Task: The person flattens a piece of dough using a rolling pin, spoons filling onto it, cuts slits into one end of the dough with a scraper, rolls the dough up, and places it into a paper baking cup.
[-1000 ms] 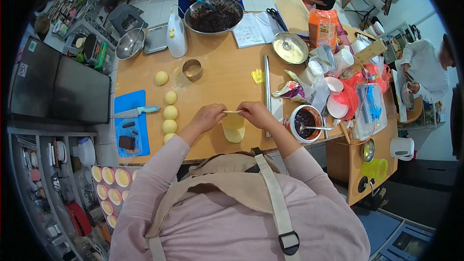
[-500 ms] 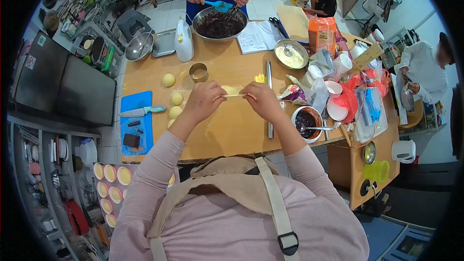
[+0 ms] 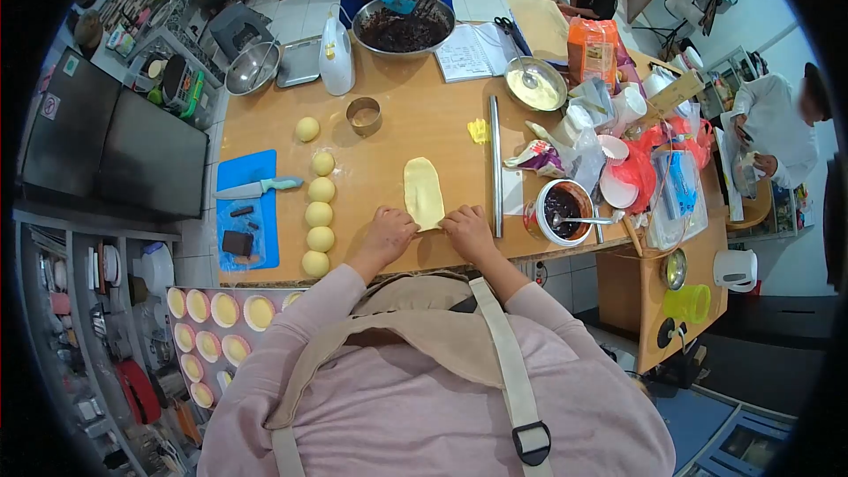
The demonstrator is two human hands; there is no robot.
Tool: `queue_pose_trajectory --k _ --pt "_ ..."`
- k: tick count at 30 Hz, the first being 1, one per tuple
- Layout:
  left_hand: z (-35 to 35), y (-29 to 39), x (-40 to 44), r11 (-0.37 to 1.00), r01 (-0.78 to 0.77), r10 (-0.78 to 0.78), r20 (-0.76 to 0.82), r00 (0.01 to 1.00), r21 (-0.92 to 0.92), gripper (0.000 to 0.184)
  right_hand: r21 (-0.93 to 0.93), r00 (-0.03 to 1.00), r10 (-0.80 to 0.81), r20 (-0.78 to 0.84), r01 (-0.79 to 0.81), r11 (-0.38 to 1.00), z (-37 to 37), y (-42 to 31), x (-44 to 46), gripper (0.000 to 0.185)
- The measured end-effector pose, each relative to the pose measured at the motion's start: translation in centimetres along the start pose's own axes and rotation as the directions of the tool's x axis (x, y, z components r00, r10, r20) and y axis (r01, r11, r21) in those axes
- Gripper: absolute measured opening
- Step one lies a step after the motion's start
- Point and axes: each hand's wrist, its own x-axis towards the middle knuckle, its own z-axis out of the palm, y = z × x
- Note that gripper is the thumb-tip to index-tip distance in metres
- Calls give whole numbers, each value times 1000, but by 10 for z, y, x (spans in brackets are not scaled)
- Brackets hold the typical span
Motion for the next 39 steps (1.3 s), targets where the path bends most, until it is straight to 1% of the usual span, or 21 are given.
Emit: queue_pose_trajectory --k 1,4,7,10,13,16,19,22,25,28,31,34,37,39 --pt "2 1 -2 1000 2 -3 22 1000 18 17 -13 1000 -4 8 4 1000 1 1 -2 16" --pt "-4 11 -9 997 -40 38 38 999 61 31 -64 999 -35 -6 34 997 -2 -2 -9 22" --pt "-3 18 -21 996 -56 53 36 998 76 53 -107 999 -33 20 35 994 4 -4 -24 30" --pt "0 17 -32 987 -96 87 77 993 127 69 -144 998 -55 10 56 988 9 -7 -41 40" --pt "-4 18 -38 974 -121 112 59 992 192 73 -192 999 -44 0 43 980 14 -10 -49 47" --pt "4 17 -44 955 -119 103 73 992 270 77 -204 999 -6 -32 -1 979 14 -16 -49 46" --pt "15 16 -47 943 -99 92 36 995 319 79 -205 1000 14 9 -12 979 19 -17 -47 47" --pt "19 16 -50 937 -87 83 27 996 337 78 -250 1000 18 8 -15 968 22 -19 -53 48" --pt "23 15 -51 922 -90 90 18 996 376 77 -257 998 31 45 -19 966 20 -22 -58 49" --pt "25 14 -52 940 -67 67 13 998 334 77 -188 999 34 4 -33 982 18 -25 -52 47" --pt "25 13 -53 926 -76 91 -22 996 371 76 -248 999 39 -17 -42 968 20 -28 -42 43" --pt "20 14 -52 936 -76 72 24 997 343 76 -258 999 46 18 -40 965 27 -27 -47 40" --pt "22 13 -51 937 -75 67 34 997 342 76 -236 993 52 110 -24 972 21 -28 -48 38" --pt "21 13 -52 927 -81 75 31 997 365 76 -197 1000 16 -19 -20 980 18 -32 -41 36"
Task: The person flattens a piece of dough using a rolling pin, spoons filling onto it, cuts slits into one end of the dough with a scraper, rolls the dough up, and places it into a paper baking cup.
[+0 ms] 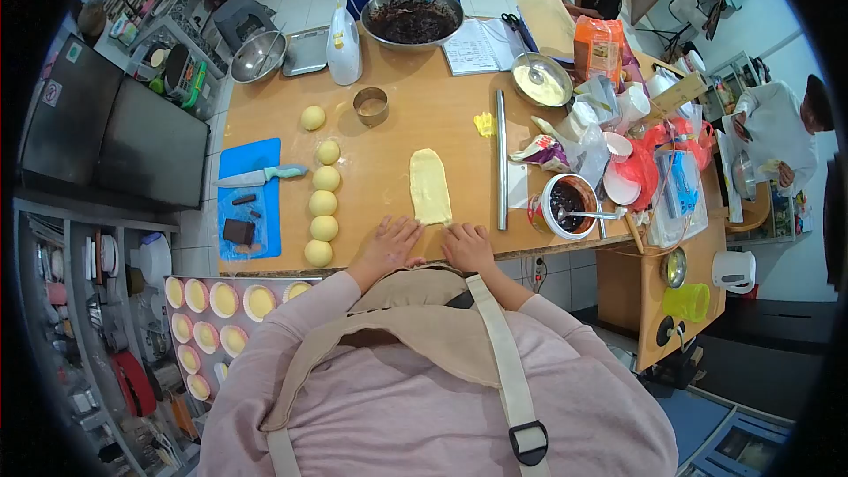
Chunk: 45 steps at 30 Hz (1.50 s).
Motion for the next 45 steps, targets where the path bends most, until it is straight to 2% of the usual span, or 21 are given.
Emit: queue_pose_trajectory --k 1,4,7,10,13,16,22,25,28,31,34,37,40,43,45 --pt "-1 0 0 1000 -5 5 -1 1000 11 76 21 998 0 -65 2 1000 0 -2 3 35" --pt "4 0 0 1000 -14 14 -7 1000 -3 76 -38 1000 17 0 -17 999 6 -7 7 34" --pt "2 0 1 999 -22 22 5 1000 23 76 -70 990 18 137 -9 998 6 -10 1 34" --pt "7 -1 0 999 -19 19 -10 1000 32 76 -26 974 16 225 -11 1000 7 -9 1 35" --pt "5 -3 1 1000 -22 23 44 999 -3 76 14 995 -33 -96 34 999 12 -11 10 29" --pt "6 -2 0 998 -21 19 -49 999 -51 74 -81 997 -65 34 67 994 14 -14 11 27" --pt "8 -3 1 998 -24 25 18 1000 -50 74 -34 969 -70 238 80 996 6 -15 12 33" --pt "6 -3 -1 995 3 6 90 996 -100 75 -60 995 -91 -42 88 994 11 -19 19 32" --pt "12 -4 -3 997 -8 12 43 999 -81 76 -73 980 -148 134 159 985 9 -19 13 31" --pt "13 -3 -4 998 -31 33 35 999 -54 75 -88 962 -176 210 198 976 11 -17 11 32" --pt "16 -3 -4 999 -51 51 10 999 -18 73 -23 973 -169 158 174 984 10 -17 12 32" --pt "12 -3 -7 998 -42 44 -42 998 54 71 -53 988 -151 21 152 987 10 -21 19 31" --pt "16 -1 -9 999 -40 40 -11 999 32 69 -121 971 -198 130 214 969 13 -20 15 32" --pt "12 -1 -9 998 -50 52 59 997 -30 68 -27 958 -203 203 213 977 15 -18 11 29" --pt "12 0 -9 998 -59 59 19 998 -3 69 18 971 -189 150 188 982 13 -13 8 27"
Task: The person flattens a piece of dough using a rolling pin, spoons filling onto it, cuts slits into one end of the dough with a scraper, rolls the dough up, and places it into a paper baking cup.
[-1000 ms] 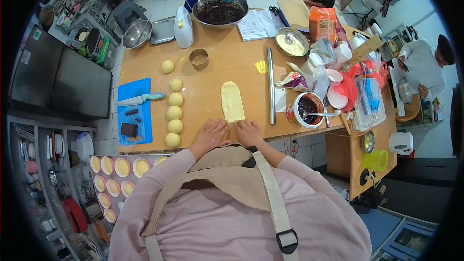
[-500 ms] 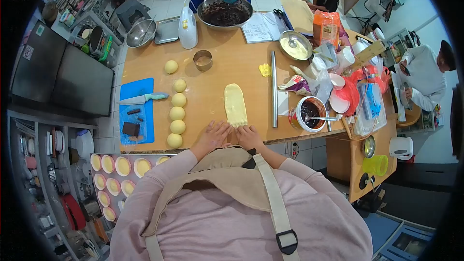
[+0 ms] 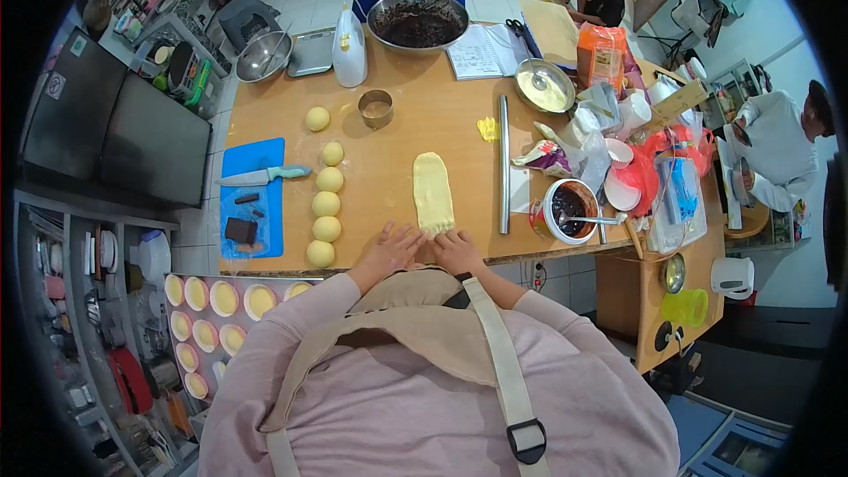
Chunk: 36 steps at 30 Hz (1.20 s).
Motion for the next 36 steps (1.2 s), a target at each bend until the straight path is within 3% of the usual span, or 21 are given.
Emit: queue_pose_trajectory --k 4,7,13,16,19,22,25,28,31,34,36 --pt "2 4 0 999 30 -32 -74 997 -28 68 71 986 124 -108 -117 991 -9 9 -8 24" --pt "2 3 3 999 5 2 -135 991 50 68 61 981 138 -137 -130 990 -8 11 -10 25" --pt "6 8 4 999 18 -11 -134 991 47 69 33 992 125 -12 -125 992 -11 11 -15 27" --pt "4 9 5 997 20 -8 -151 989 78 68 30 972 141 -188 -138 990 -8 10 -13 27" --pt "7 7 4 999 3 2 -121 993 44 67 -1 981 126 -149 -127 992 -7 10 -12 29" --pt "6 9 3 999 34 -32 -77 997 24 66 -4 991 120 57 -120 993 -14 10 -11 30" --pt "7 6 2 1000 3 -2 -90 996 16 66 46 989 74 -124 -68 997 -6 13 -13 30" --pt "5 7 3 999 1 1 -51 999 52 67 11 988 45 -148 -44 999 -6 15 -11 31" --pt "0 6 5 996 0 10 -105 994 91 67 16 994 59 93 -60 998 -13 16 -7 33" --pt "6 5 4 998 36 -36 11 999 -54 65 32 984 1 -179 4 999 -12 16 -5 31" --pt "6 5 6 999 22 -23 -12 1000 -39 65 42 989 3 -148 3 999 -9 17 -4 28"
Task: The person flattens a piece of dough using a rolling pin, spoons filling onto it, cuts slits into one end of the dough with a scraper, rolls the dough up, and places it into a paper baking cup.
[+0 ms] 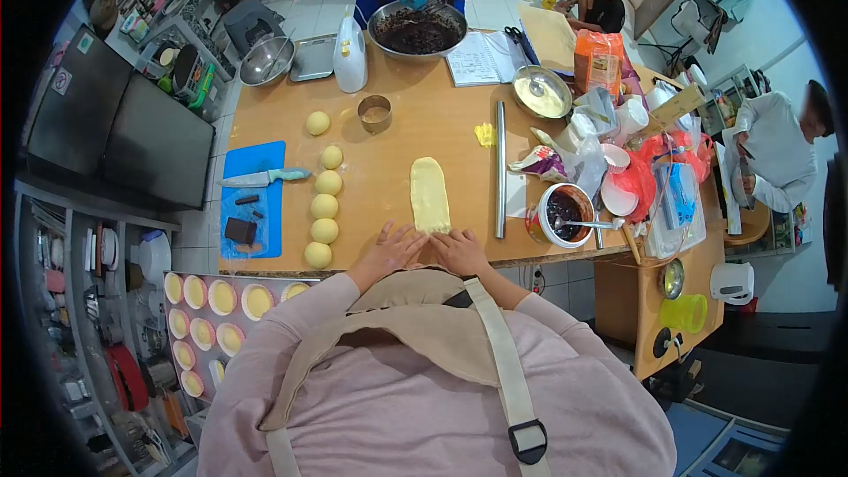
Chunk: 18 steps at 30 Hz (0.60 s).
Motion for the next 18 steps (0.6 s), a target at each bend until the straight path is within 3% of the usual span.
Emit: queue_pose_trajectory --k 4,7,10,13,18 --pt "5 -5 1 999 -31 33 -92 995 21 64 8 981 20 195 -22 1000 -7 2 4 24" --pt "7 -5 2 1000 -17 14 -84 996 -26 64 56 997 10 79 -14 998 0 6 3 23" --pt "-8 -7 5 992 17 -25 -55 998 -127 66 74 989 43 142 -54 996 -5 10 8 25" --pt "-26 -14 13 963 89 -104 -49 993 -254 68 160 991 136 9 -136 978 -17 19 23 27" --pt "-31 -50 54 841 315 -318 69 946 -440 69 387 949 314 -15 -284 877 0 56 57 24"
